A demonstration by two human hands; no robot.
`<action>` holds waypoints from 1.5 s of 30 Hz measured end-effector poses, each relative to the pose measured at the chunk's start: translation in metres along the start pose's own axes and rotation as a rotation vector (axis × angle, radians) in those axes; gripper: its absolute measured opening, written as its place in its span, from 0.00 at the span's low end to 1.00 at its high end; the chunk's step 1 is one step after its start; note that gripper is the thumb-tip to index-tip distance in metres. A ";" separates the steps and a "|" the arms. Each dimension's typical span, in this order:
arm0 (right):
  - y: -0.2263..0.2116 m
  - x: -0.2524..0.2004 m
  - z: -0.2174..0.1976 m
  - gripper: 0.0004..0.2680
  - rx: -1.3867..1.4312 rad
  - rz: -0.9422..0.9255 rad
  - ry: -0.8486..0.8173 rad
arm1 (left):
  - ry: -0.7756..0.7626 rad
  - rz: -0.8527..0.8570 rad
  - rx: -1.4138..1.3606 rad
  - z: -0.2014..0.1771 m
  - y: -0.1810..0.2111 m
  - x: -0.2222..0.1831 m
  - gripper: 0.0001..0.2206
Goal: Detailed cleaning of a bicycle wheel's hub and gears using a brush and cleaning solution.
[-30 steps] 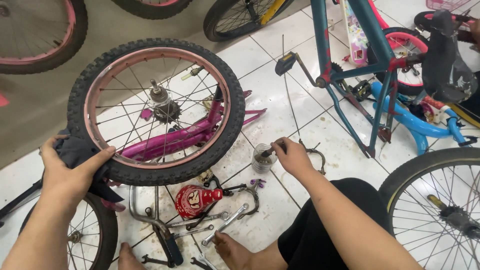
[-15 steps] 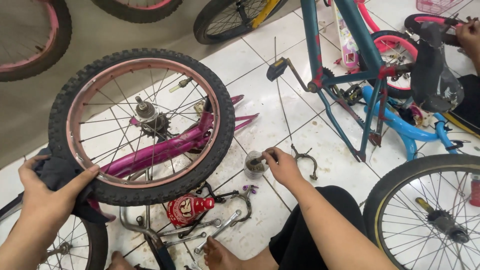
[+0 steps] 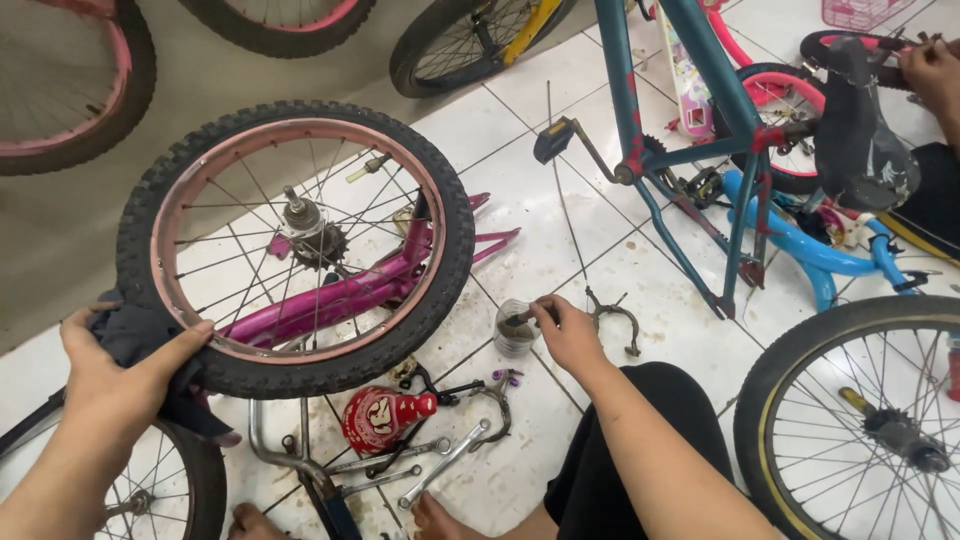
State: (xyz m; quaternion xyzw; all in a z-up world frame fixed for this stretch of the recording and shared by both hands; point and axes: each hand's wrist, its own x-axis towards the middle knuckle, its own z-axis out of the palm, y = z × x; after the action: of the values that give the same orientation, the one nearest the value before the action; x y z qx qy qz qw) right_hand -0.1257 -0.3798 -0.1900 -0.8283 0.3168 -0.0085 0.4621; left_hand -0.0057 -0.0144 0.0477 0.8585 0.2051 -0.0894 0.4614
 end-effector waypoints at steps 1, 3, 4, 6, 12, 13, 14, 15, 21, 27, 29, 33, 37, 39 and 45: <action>0.003 0.004 0.001 0.11 0.005 0.004 0.001 | -0.001 0.003 0.006 0.001 0.000 0.002 0.34; 0.011 0.005 0.008 0.12 0.023 -0.029 0.071 | 0.001 0.034 0.025 -0.001 -0.004 0.003 0.33; 0.010 0.005 0.008 0.12 0.029 -0.039 0.079 | 0.006 0.046 0.019 0.000 -0.001 0.002 0.33; 0.010 0.001 0.008 0.12 0.062 -0.023 0.107 | -0.003 0.003 -0.007 -0.001 0.004 -0.004 0.34; 0.031 0.006 0.014 0.11 0.060 -0.224 0.182 | 0.026 0.047 -0.003 -0.001 -0.009 0.005 0.34; 0.034 0.006 0.017 0.11 0.063 -0.226 0.171 | 0.034 0.041 -0.001 -0.002 -0.006 -0.003 0.34; 0.037 0.008 0.017 0.12 -0.002 -0.204 0.145 | -0.003 0.019 -0.061 0.000 0.001 -0.009 0.33; 0.041 0.010 0.017 0.12 -0.067 -0.182 0.119 | -0.041 -0.002 -0.122 0.002 0.008 -0.016 0.32; 0.043 -0.003 0.024 0.14 -0.056 -0.173 0.096 | 0.033 0.107 0.025 0.003 -0.018 0.012 0.34; 0.035 -0.003 0.023 0.13 -0.049 -0.116 0.057 | 0.043 0.087 0.084 0.005 -0.012 0.007 0.35; 0.046 0.000 0.029 0.13 -0.019 -0.153 0.098 | 0.043 0.083 0.058 0.004 -0.013 0.007 0.34; 0.047 0.003 0.028 0.14 -0.040 -0.126 0.067 | 0.062 0.063 0.113 0.006 -0.011 0.007 0.36; 0.049 0.005 0.031 0.13 -0.026 -0.131 0.114 | 0.058 0.093 0.109 0.007 -0.014 0.011 0.35; 0.057 0.005 0.036 0.12 -0.026 -0.162 0.115 | 0.070 0.138 0.092 0.006 -0.024 0.020 0.34; 0.060 0.005 0.042 0.11 -0.018 -0.224 0.100 | 0.044 0.147 0.025 0.009 -0.021 0.014 0.34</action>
State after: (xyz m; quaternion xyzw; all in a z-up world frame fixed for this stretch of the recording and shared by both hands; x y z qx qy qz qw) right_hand -0.1393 -0.3728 -0.2618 -0.8612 0.2448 -0.0987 0.4343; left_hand -0.0020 -0.0079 0.0219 0.8788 0.1506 -0.0388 0.4512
